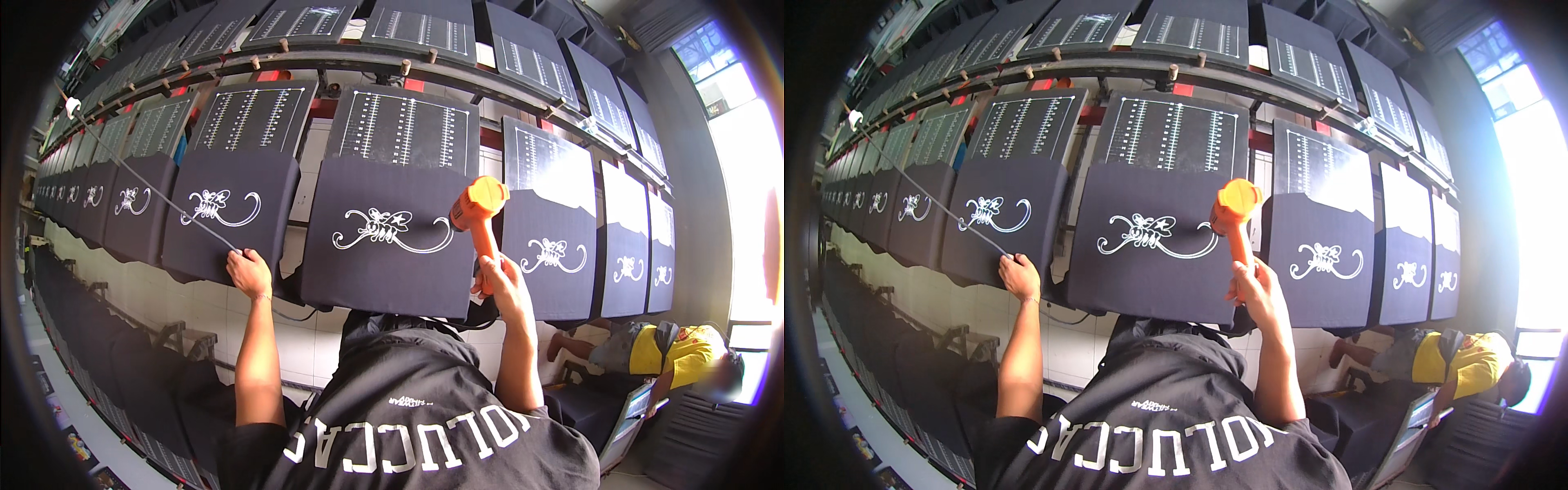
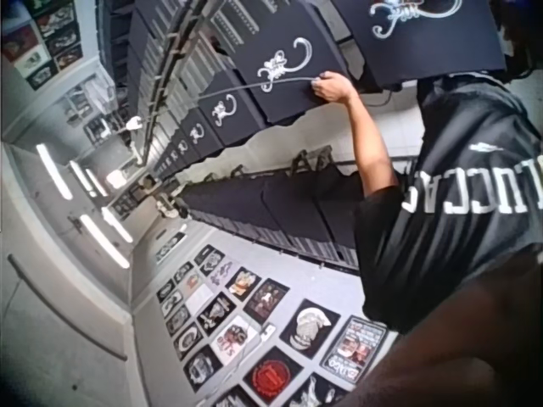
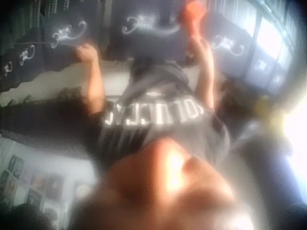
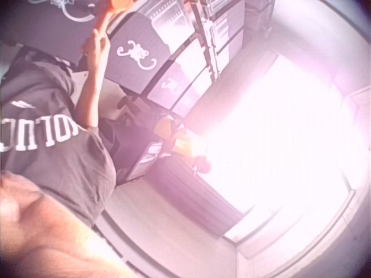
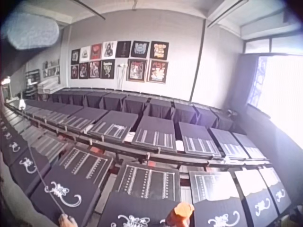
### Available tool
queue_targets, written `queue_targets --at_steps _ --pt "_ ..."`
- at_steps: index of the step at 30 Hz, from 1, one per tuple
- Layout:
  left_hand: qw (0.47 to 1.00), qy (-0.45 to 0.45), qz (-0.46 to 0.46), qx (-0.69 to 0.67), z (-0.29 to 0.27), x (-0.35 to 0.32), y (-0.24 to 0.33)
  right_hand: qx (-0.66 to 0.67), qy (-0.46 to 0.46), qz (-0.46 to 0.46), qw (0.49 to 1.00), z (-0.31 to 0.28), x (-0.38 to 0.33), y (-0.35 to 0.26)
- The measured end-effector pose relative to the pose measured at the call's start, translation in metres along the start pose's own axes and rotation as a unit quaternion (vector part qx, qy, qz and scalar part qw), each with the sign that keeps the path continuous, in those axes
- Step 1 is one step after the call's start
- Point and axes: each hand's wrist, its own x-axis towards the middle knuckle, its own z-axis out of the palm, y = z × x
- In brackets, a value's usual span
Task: The person dries ink on black t-shirts using a heat gun, moving between different shirts mounted on a circular printing rack and touching them by hand.
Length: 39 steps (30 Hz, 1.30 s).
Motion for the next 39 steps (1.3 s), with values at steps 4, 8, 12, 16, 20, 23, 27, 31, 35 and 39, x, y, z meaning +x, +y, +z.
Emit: queue_targets --at_steps 4,8,12,16,20,23,27,31,35,39 --pt "1.000 -0.002 -0.002 -0.004 -0.004 -0.002 -0.001 0.040 -0.016 0.013 0.999 -0.003 0.009 0.004" --pt "1.000 -0.006 -0.012 -0.004 -0.005 -0.002 0.002 0.008 -0.006 0.004 1.000 0.008 0.009 -0.001" --pt "0.999 0.026 0.033 -0.031 0.000 0.000 -0.001 0.039 -0.022 -0.013 0.999 0.006 0.009 0.001" --pt "0.999 0.011 0.013 -0.049 0.000 -0.002 -0.004 0.022 -0.041 0.001 0.999 0.015 0.006 -0.005" --pt "0.998 -0.016 -0.022 -0.051 -0.006 -0.003 -0.006 0.012 -0.055 -0.015 0.998 0.031 0.001 -0.010" --pt "0.999 0.002 -0.003 -0.033 0.005 0.001 -0.010 0.063 -0.065 -0.002 0.996 0.024 -0.003 -0.009" --pt "0.998 0.020 -0.034 -0.055 0.013 0.000 -0.017 0.074 -0.054 -0.014 0.996 0.011 -0.023 -0.011" --pt "0.991 -0.047 -0.070 -0.103 0.012 -0.001 -0.021 0.142 -0.001 0.053 0.989 -0.033 -0.027 0.005" --pt "0.976 -0.057 -0.097 -0.187 0.017 -0.003 -0.032 0.136 0.060 0.029 0.989 -0.086 -0.043 0.021" --pt "0.971 0.003 -0.092 -0.222 0.016 -0.015 -0.050 0.116 0.106 0.018 0.987 -0.147 -0.051 0.038"
